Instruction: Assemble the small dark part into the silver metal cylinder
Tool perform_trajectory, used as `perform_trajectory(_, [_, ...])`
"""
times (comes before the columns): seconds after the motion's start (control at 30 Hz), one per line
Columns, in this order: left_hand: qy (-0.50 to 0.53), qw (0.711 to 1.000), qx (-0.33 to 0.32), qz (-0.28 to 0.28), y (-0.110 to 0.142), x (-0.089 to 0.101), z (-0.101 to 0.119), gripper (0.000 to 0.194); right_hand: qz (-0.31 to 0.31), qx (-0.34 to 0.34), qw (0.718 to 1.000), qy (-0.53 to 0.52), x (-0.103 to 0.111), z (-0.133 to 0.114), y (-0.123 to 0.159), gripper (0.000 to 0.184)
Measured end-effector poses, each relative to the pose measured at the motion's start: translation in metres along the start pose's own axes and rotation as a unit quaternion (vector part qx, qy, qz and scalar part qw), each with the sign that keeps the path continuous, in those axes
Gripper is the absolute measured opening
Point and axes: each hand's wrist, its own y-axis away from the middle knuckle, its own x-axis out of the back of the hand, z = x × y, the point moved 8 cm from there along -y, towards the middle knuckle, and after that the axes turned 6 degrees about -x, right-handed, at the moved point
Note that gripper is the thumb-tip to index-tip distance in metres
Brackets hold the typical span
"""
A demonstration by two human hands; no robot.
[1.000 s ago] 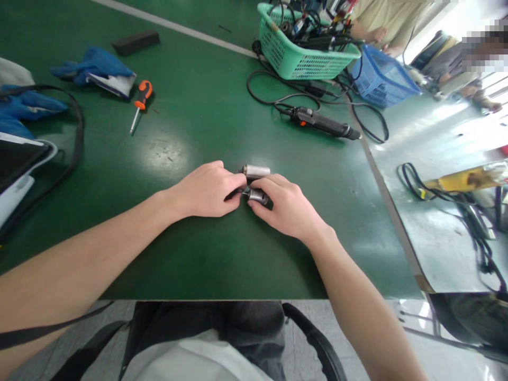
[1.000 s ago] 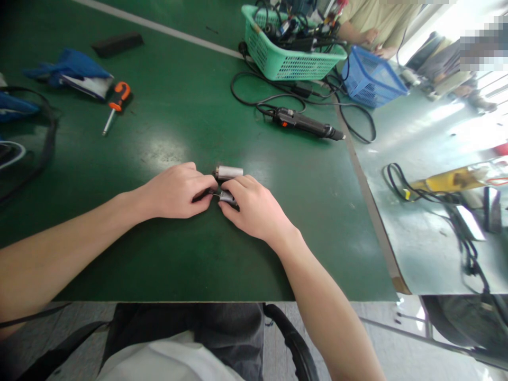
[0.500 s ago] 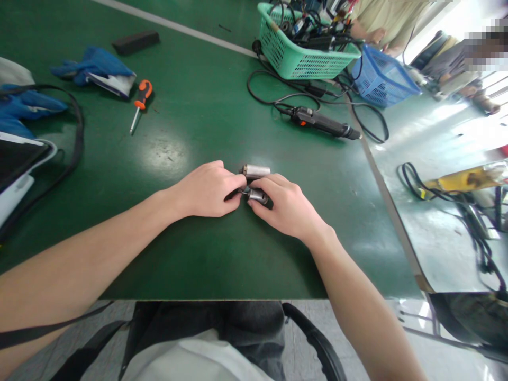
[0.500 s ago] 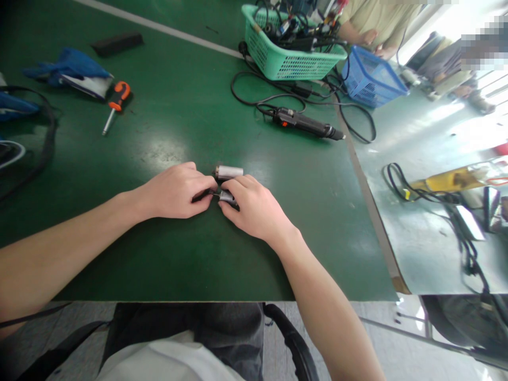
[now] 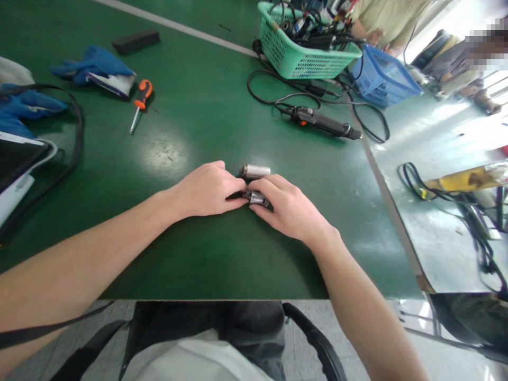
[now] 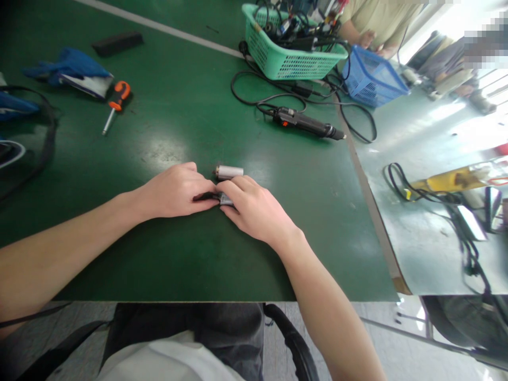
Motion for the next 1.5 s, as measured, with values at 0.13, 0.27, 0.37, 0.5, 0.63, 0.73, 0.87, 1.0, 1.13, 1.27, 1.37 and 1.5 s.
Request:
perform_trajectory(0.13, [-0.001, 1.000, 0.026, -0.003, 0.000, 0.001, -0.005, 0.038, -0.043, 0.025, 0.998, 0.026, 0.000, -0.007, 0.004, 0.032])
perform_trajectory(0.27, [0.001, 0.999, 0.031, -0.009, 0.000, 0.000, -0.007, 0.045, -0.071, -0.013, 0.995, 0.066, 0.005, 0.004, 0.008, 0.031])
perform_trajectory(0.37, [0.008, 0.999, 0.033, -0.008, 0.000, 0.000, -0.007, 0.044, -0.043, -0.087, 0.987, 0.128, 0.021, 0.048, 0.012, 0.029])
perform_trajectory(0.5, [0.004, 1.000, 0.030, -0.007, -0.001, 0.001, -0.005, 0.037, 0.040, -0.160, 0.958, 0.235, 0.052, 0.132, 0.022, 0.022])
perform_trajectory(0.63, [-0.002, 0.999, 0.032, 0.000, 0.001, 0.002, -0.004, 0.026, 0.071, -0.225, 0.940, 0.245, 0.074, 0.195, 0.038, 0.023])
perform_trajectory(0.73, [-0.007, 0.999, 0.033, 0.007, 0.002, 0.002, -0.004, 0.023, 0.085, -0.254, 0.932, 0.244, 0.085, 0.209, 0.050, 0.029])
perform_trajectory(0.87, [-0.005, 0.999, 0.030, 0.014, 0.001, 0.002, -0.005, 0.023, 0.061, -0.271, 0.929, 0.244, 0.086, 0.207, 0.056, 0.036])
perform_trajectory(1.0, [-0.003, 0.999, 0.031, 0.014, 0.000, 0.002, -0.005, 0.022, 0.053, -0.285, 0.926, 0.241, 0.086, 0.209, 0.057, 0.045])
perform_trajectory(1.13, [-0.004, 0.999, 0.031, 0.014, 0.000, 0.002, -0.005, 0.023, 0.067, -0.322, 0.914, 0.239, 0.094, 0.201, 0.061, 0.056])
perform_trajectory(1.27, [-0.005, 0.999, 0.031, 0.012, 0.000, 0.002, -0.005, 0.024, 0.135, -0.317, 0.906, 0.247, 0.100, 0.148, 0.047, 0.055])
perform_trajectory(1.37, [-0.006, 0.999, 0.031, 0.006, 0.000, 0.001, -0.005, 0.024, 0.150, -0.196, 0.954, 0.172, 0.075, 0.086, 0.011, 0.045])
perform_trajectory(1.5, [-0.014, 0.999, 0.034, 0.018, 0.000, 0.005, -0.003, 0.021, 0.079, -0.038, 0.993, 0.080, 0.022, 0.025, -0.032, 0.050])
